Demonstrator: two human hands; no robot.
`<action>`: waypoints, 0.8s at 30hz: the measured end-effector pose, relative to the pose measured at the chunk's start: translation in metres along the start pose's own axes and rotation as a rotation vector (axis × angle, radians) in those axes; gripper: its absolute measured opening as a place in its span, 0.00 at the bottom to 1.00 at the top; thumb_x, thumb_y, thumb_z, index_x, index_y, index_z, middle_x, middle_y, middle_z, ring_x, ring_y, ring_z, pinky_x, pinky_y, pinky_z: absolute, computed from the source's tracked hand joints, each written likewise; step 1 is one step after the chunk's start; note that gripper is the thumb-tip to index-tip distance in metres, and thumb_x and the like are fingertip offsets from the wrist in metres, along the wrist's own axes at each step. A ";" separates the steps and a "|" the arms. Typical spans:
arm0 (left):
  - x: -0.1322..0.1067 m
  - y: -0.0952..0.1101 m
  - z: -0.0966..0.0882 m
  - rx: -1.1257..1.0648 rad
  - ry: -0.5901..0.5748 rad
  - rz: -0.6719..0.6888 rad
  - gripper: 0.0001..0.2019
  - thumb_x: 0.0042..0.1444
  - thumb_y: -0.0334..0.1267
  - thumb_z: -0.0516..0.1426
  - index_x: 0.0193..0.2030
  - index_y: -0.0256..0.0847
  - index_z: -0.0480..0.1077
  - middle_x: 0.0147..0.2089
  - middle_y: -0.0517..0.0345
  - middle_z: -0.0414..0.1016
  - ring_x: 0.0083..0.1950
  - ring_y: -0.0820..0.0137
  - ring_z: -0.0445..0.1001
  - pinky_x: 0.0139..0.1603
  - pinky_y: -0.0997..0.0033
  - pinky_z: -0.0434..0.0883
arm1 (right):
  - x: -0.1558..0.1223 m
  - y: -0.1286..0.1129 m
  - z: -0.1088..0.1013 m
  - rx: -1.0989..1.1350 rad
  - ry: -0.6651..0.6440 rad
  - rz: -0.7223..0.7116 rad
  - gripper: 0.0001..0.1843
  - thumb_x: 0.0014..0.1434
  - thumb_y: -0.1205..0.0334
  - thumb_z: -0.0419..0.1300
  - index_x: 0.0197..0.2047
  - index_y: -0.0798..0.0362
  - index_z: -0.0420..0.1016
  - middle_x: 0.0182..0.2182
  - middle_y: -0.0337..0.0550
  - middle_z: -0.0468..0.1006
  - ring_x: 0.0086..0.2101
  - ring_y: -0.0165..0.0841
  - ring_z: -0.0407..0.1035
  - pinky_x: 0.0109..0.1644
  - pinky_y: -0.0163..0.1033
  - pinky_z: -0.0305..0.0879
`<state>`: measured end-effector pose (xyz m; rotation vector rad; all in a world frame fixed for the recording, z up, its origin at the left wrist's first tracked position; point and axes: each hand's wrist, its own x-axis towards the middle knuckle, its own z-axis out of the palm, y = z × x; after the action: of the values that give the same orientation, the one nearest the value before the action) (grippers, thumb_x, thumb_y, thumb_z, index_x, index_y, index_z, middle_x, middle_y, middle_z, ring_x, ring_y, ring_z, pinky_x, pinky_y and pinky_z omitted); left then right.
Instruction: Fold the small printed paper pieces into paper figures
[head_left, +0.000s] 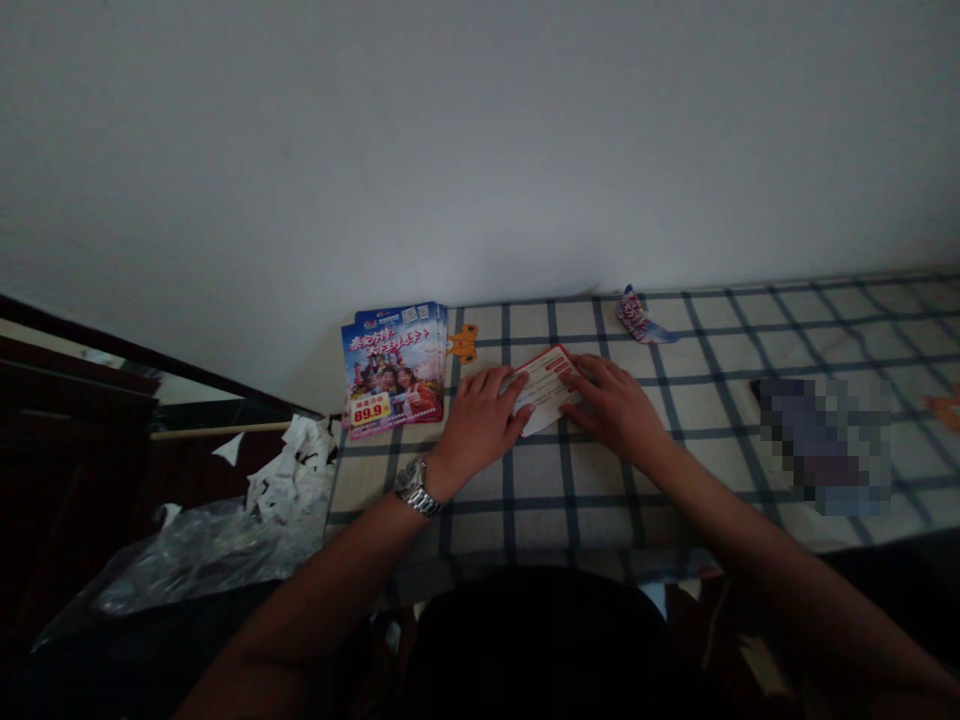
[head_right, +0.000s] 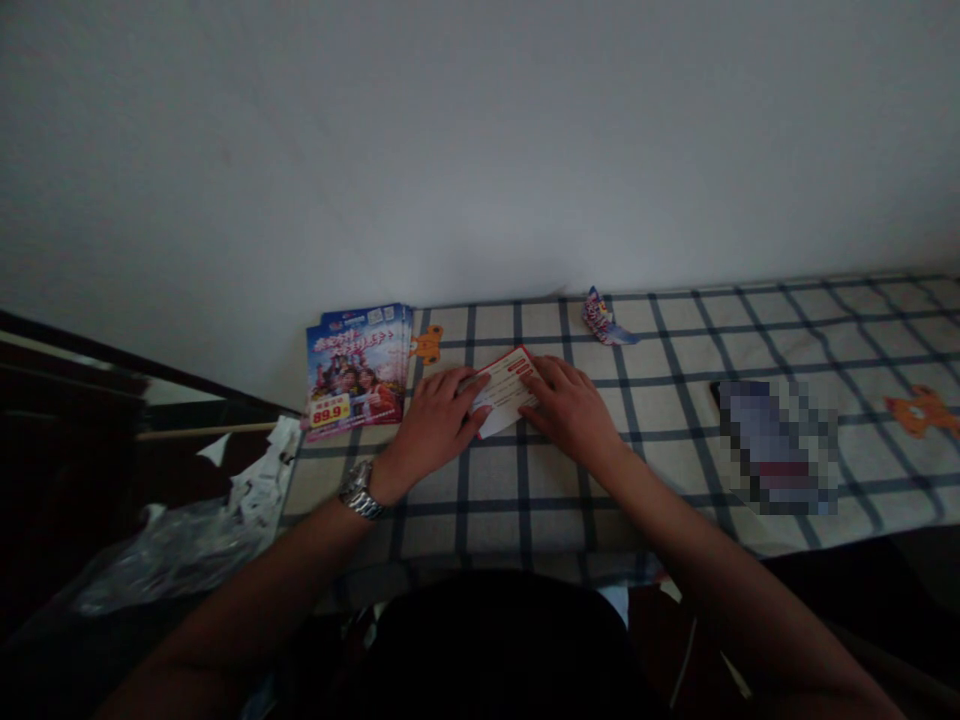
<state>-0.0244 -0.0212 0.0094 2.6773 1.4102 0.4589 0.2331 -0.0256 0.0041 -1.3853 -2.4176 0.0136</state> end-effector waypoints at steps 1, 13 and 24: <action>-0.001 0.000 -0.001 -0.002 0.001 -0.008 0.23 0.74 0.48 0.52 0.70 0.41 0.66 0.67 0.44 0.68 0.66 0.51 0.67 0.65 0.46 0.67 | 0.001 0.002 0.000 -0.008 0.002 -0.002 0.23 0.69 0.57 0.61 0.65 0.50 0.71 0.65 0.57 0.72 0.63 0.53 0.66 0.62 0.59 0.69; -0.005 -0.003 -0.004 -0.053 -0.001 -0.030 0.21 0.74 0.50 0.51 0.65 0.42 0.70 0.60 0.45 0.71 0.57 0.53 0.70 0.58 0.47 0.71 | 0.014 0.016 0.009 0.016 -0.061 -0.024 0.20 0.71 0.65 0.56 0.64 0.49 0.73 0.67 0.54 0.71 0.62 0.49 0.68 0.63 0.58 0.70; 0.021 -0.018 0.000 -0.148 -0.023 0.157 0.19 0.74 0.42 0.52 0.68 0.42 0.68 0.69 0.48 0.68 0.69 0.56 0.67 0.72 0.47 0.66 | 0.019 0.041 0.015 0.157 -0.105 -0.217 0.22 0.73 0.66 0.54 0.68 0.49 0.72 0.70 0.51 0.70 0.70 0.46 0.60 0.69 0.61 0.65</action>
<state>-0.0278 0.0062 0.0099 2.6742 1.1173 0.5205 0.2540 0.0137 -0.0118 -1.0744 -2.5783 0.2221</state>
